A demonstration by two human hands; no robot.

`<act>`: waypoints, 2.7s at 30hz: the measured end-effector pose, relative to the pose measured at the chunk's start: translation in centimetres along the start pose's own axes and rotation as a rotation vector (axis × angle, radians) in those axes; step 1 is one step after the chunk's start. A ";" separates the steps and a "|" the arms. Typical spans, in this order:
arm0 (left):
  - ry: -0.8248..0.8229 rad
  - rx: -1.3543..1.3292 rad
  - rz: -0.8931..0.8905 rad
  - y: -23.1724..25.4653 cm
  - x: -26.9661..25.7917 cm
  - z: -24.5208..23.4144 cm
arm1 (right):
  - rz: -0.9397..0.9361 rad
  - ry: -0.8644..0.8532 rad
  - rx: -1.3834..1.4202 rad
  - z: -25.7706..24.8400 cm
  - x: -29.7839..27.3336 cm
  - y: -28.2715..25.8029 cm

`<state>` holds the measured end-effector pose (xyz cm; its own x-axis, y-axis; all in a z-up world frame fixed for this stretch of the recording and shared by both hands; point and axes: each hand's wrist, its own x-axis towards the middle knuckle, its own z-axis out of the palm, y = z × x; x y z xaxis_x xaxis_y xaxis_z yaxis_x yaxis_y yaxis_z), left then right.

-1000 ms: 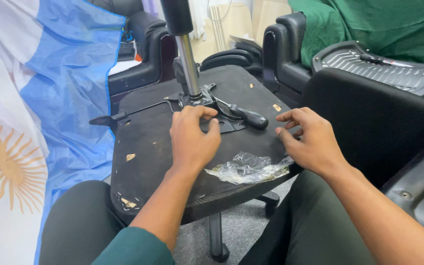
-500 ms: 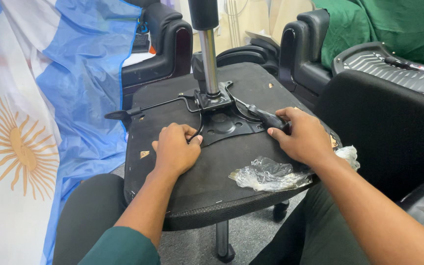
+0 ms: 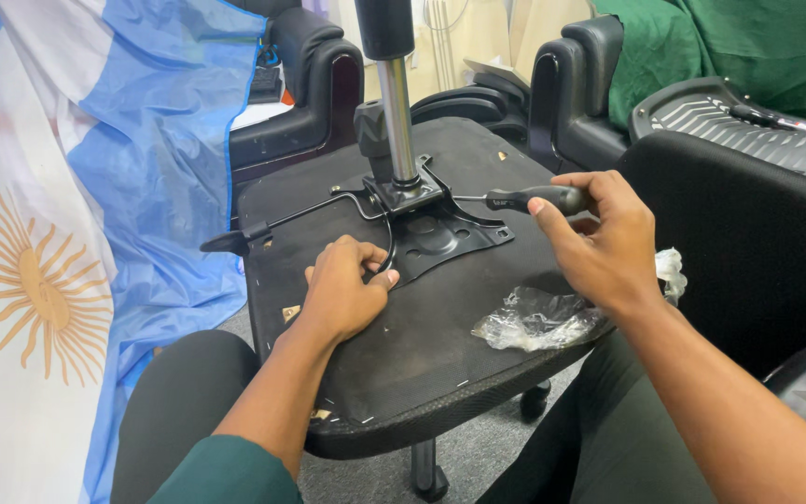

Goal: The person uses a screwdriver to tighten screws on the underside of an office chair seat, securing the seat to its gas-lift mechanism. The person handles the chair, screws, and screwdriver throughout the clip.

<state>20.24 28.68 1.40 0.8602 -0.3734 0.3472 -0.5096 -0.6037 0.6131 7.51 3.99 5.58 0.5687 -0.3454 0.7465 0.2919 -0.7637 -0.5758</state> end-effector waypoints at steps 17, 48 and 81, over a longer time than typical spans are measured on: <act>-0.067 -0.164 -0.004 4.4 -0.5 1.7 | -0.045 0.060 0.341 -0.6 1.6 -2.3; -0.115 -0.122 0.118 5.7 -1.1 2.6 | -0.265 -0.214 0.069 -1.1 2.9 -6.9; -0.110 -0.142 0.153 5.1 -0.9 3.1 | -0.372 -0.259 -0.137 0.2 6.5 -9.3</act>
<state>16.75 23.77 2.06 0.7617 -0.5322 0.3695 -0.6196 -0.4319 0.6554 8.63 8.97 15.73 0.6229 0.0991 0.7760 0.4174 -0.8810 -0.2226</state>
